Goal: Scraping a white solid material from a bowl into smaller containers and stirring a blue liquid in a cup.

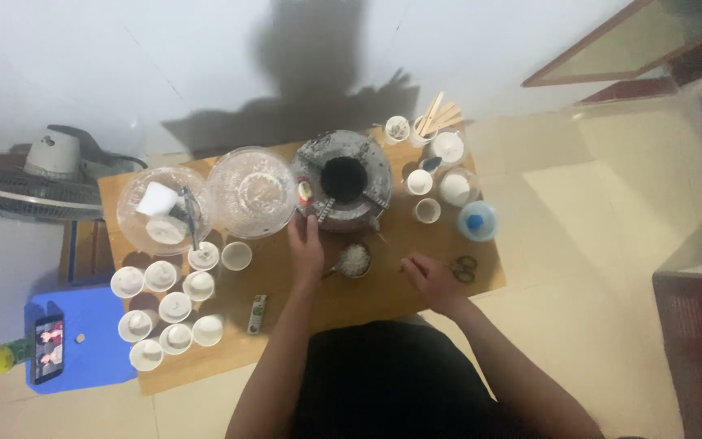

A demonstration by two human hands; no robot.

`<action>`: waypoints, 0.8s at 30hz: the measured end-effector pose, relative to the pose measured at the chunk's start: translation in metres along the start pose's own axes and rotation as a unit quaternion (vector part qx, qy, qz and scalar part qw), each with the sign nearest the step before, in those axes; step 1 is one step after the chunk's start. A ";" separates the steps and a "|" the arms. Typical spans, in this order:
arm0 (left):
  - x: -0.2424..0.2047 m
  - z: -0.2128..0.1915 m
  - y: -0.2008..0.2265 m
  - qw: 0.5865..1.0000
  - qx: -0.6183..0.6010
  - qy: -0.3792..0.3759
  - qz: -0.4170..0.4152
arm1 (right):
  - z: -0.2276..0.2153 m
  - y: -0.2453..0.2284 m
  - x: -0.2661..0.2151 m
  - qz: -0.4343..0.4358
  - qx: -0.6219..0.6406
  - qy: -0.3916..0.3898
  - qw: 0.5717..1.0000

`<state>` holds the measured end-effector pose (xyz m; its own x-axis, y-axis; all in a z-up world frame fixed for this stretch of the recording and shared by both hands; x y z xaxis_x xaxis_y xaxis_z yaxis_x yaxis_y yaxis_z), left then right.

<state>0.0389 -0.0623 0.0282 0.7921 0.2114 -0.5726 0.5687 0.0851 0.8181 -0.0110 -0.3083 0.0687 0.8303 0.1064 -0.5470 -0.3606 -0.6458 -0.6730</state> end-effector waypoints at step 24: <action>0.000 -0.050 -0.041 0.976 0.180 0.119 -0.017 | -0.017 -0.021 -0.017 0.006 -0.084 -0.052 0.995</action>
<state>0.0039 -0.0171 -0.0027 0.7227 0.4374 -0.5351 0.6681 -0.2437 0.7031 -0.0101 -0.3096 0.1011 0.7756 0.1699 -0.6080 -0.2860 -0.7640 -0.5784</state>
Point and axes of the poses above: each hand's wrist, its own x-axis towards the middle knuckle, its own z-axis out of the palm, y = z × x, the point moved 7 cm from there along x, towards the middle knuckle, and after that the axes turned 3 degrees about x, right-handed, at the moved point
